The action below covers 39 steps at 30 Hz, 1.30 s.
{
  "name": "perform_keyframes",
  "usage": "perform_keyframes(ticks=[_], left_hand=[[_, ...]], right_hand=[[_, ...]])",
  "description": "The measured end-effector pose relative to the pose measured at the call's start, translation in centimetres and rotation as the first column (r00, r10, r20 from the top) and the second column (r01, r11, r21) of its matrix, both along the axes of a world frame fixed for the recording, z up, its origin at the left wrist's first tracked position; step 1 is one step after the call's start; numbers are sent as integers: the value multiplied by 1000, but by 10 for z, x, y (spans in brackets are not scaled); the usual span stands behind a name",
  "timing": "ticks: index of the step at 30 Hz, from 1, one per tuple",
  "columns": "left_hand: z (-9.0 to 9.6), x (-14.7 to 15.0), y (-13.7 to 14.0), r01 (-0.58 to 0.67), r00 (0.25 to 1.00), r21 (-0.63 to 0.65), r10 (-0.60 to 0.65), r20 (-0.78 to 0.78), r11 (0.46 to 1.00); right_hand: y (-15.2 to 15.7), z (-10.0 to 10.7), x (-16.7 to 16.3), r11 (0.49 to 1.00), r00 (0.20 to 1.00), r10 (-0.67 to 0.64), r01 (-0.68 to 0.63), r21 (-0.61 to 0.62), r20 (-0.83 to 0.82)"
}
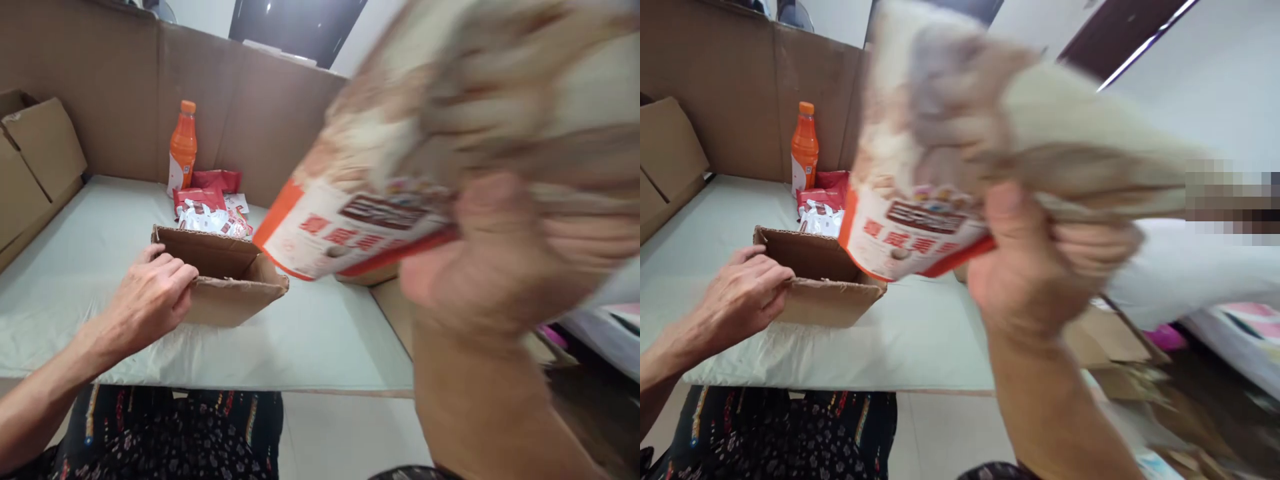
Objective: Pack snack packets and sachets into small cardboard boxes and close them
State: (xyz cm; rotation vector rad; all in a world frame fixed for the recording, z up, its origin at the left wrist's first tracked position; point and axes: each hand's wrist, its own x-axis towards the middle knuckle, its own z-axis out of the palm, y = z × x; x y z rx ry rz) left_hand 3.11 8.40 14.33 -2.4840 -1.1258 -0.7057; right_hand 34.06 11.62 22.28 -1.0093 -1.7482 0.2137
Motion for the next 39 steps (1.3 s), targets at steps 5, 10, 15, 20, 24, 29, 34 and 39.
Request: perform_keyframes(ticks=[5,10,15,20,24,29,34,39], left_hand=[[2,-13,-23,50,999,16,-49,-22,999],[6,-24,-42,78,997,-59,-80,-23,995],[19,-29,-38,137,990,-206,-138,11,969],[38,-25,-17,21,988,-383,-78,-134,924],[41,-21,-2,-44,970,-618,-116,-216,785],[37,-22,1,6,970,-690,-171,-171,724],[32,-21,-2,4,980,-680,-138,-143,733],[30,-20,-5,-23,984,-700,-108,-143,714]], right_hand=[[7,0,-55,982,976,185,-189,19,113],[12,-15,-90,868,701,480,-292,-401,528],[15,-32,-134,766,356,626,-115,-633,694],[27,-43,-155,697,175,717,-146,-702,675],[28,-34,-138,592,165,806,-191,-783,569],[22,-11,-72,689,645,694,-467,-554,320],[97,-46,-47,912,933,302,-223,-344,196],[200,-118,-90,884,686,265,108,-455,677]])
